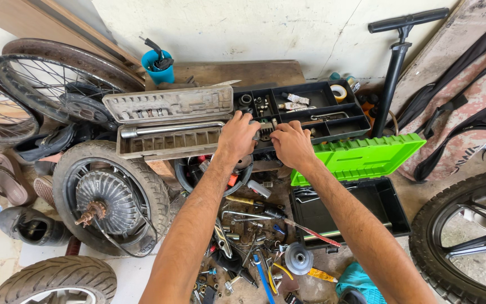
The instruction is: The person cleans and reassembles a mechanical socket component by hand using a brush, a rag, and various small metal pieces on a cluttered workshop floor.
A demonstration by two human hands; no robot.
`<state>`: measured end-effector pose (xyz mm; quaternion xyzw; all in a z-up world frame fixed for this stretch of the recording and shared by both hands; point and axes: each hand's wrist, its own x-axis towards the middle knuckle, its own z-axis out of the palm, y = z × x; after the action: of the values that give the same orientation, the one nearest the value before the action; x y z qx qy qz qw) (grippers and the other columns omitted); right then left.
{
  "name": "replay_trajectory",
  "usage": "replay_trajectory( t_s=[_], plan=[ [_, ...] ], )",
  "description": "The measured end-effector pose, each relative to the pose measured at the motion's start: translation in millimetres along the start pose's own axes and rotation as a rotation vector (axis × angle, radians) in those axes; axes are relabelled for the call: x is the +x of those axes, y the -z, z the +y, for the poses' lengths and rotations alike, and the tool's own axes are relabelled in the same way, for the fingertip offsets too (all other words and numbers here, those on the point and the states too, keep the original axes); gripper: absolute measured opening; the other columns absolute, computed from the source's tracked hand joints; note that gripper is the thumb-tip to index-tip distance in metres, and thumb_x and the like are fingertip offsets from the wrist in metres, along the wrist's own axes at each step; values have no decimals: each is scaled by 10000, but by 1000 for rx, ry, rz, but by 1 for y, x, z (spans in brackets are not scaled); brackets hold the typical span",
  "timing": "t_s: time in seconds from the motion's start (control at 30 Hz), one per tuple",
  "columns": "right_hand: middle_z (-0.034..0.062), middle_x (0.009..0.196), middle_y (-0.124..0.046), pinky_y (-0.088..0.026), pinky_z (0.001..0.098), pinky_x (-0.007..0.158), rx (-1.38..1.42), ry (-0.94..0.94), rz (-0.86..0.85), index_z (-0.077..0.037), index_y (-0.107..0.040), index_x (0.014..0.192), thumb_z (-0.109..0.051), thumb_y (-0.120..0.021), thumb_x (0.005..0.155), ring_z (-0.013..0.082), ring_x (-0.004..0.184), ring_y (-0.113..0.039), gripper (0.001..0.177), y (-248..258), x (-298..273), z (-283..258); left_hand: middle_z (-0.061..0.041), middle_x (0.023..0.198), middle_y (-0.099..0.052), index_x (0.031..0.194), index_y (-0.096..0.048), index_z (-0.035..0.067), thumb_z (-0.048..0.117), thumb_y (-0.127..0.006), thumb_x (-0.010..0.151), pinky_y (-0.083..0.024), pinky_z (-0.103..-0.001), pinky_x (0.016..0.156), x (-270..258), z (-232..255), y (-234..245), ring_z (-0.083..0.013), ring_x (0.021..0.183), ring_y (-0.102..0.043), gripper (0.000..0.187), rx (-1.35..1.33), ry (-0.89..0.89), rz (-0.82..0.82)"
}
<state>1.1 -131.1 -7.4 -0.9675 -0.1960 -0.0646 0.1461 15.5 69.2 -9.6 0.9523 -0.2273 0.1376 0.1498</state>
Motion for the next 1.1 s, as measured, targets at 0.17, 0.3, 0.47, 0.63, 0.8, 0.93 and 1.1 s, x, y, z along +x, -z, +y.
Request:
replay_trajectory(
  t_s=[0.17,0.3,0.47,0.63,0.8,0.93,1.1],
  plan=[
    [60,1293,-684,-457,544,977,48,51,61,-107,-782,1054,-165,-652,932,319,1280,-517,187,-5,-1,8,-106,1210,-629,1112,-726,121,170,-926,629,-563,-428,887,0,4,0,-302,1181,-559,525,-7,3,57],
    [112,1242,-706,-505,485,980,130,95,101,-76,-779,1028,-105,-645,919,350,1245,-586,175,-1,-5,14,-82,1237,-635,1149,-695,103,196,-928,631,-548,-428,921,-3,2,3,-285,1198,-562,575,-52,15,45],
    [164,1219,-701,-510,466,999,188,150,165,-53,-768,1043,-70,-658,906,380,1180,-629,177,15,-21,17,-105,1285,-622,1222,-670,71,211,-886,721,-481,-463,993,-19,-4,6,-307,1214,-543,563,-172,-38,157],
    [156,1222,-702,-506,466,1009,201,142,175,-55,-766,1043,-77,-688,882,388,1185,-619,179,31,-50,11,-70,1267,-644,1189,-680,92,206,-829,806,-452,-463,1014,-52,-1,20,-304,1241,-541,427,-215,-17,151],
    [164,1268,-676,-476,477,1035,173,136,125,-62,-763,1066,-108,-725,864,402,1220,-580,211,43,-93,-2,-71,1228,-666,1156,-692,88,193,-816,822,-432,-468,1019,-96,18,42,-299,1219,-549,371,-227,-51,152],
    [157,1280,-674,-470,477,1047,176,122,66,-77,-757,1094,-133,-730,877,404,1222,-575,226,56,-133,-18,-55,1143,-696,1060,-718,102,213,-822,828,-450,-457,1000,-133,37,58,-299,1191,-568,278,-208,-64,65],
    [154,1279,-680,-469,489,1013,177,117,14,-90,-755,1100,-148,-735,872,408,1214,-580,236,75,-182,-39,-44,1104,-712,1030,-730,117,225,-825,798,-465,-447,961,-171,73,78,-296,1124,-592,272,-203,-107,45]
  ],
)
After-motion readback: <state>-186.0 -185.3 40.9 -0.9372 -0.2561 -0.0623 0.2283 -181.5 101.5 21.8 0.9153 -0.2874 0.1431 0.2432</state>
